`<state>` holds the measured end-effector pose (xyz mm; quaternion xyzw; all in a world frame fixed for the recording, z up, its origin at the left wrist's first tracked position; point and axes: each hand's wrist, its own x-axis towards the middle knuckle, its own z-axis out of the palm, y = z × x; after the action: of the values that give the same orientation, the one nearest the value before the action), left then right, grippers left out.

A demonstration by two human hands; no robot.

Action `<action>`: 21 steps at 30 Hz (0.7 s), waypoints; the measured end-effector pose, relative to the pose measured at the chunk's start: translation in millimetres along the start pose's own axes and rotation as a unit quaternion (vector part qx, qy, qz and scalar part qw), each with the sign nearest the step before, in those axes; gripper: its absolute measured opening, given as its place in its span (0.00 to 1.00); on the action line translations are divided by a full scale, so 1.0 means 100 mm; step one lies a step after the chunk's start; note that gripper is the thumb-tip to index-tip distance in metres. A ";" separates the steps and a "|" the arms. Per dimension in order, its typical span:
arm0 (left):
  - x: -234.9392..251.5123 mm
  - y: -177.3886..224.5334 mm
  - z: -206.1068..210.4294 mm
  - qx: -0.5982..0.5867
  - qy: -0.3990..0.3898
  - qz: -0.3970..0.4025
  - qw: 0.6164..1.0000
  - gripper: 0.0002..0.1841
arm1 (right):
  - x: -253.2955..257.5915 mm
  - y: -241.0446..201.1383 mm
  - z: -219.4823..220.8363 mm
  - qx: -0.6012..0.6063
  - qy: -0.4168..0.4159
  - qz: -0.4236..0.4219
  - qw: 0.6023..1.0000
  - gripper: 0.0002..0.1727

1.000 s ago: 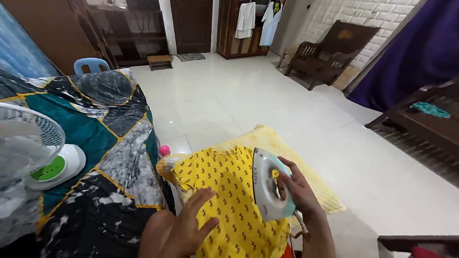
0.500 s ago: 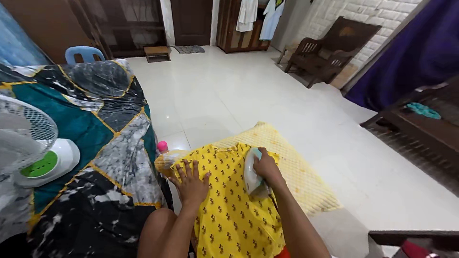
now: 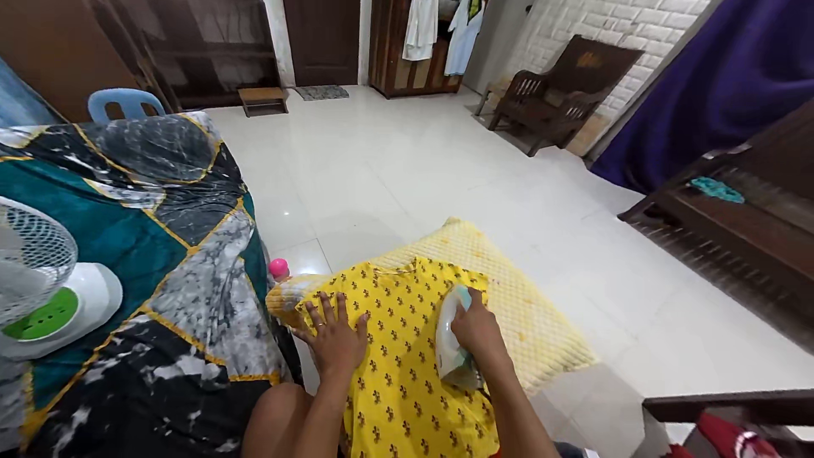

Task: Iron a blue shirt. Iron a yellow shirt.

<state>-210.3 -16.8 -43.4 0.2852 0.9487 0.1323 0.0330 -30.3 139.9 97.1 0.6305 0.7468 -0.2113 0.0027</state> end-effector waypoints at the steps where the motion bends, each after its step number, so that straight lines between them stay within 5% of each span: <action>1: 0.00 0.00 0.00 -0.001 0.000 0.001 1.000 0.47 | 0.04 0.00 -0.02 0.002 0.000 0.000 1.000 0.35; 10: -0.01 -0.01 -0.01 -0.022 -0.011 -0.002 1.000 0.47 | 1.09 -0.16 -0.34 0.028 0.016 0.029 0.999 0.39; 21: -0.01 0.00 -0.03 -0.018 -0.001 0.005 1.000 0.47 | 0.61 0.07 -0.29 0.029 0.021 0.040 0.999 0.34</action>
<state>-209.9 -18.3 -40.8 0.2896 0.9446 0.1496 0.0386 -28.9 207.6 104.4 0.6639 0.7146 -0.2195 -0.0225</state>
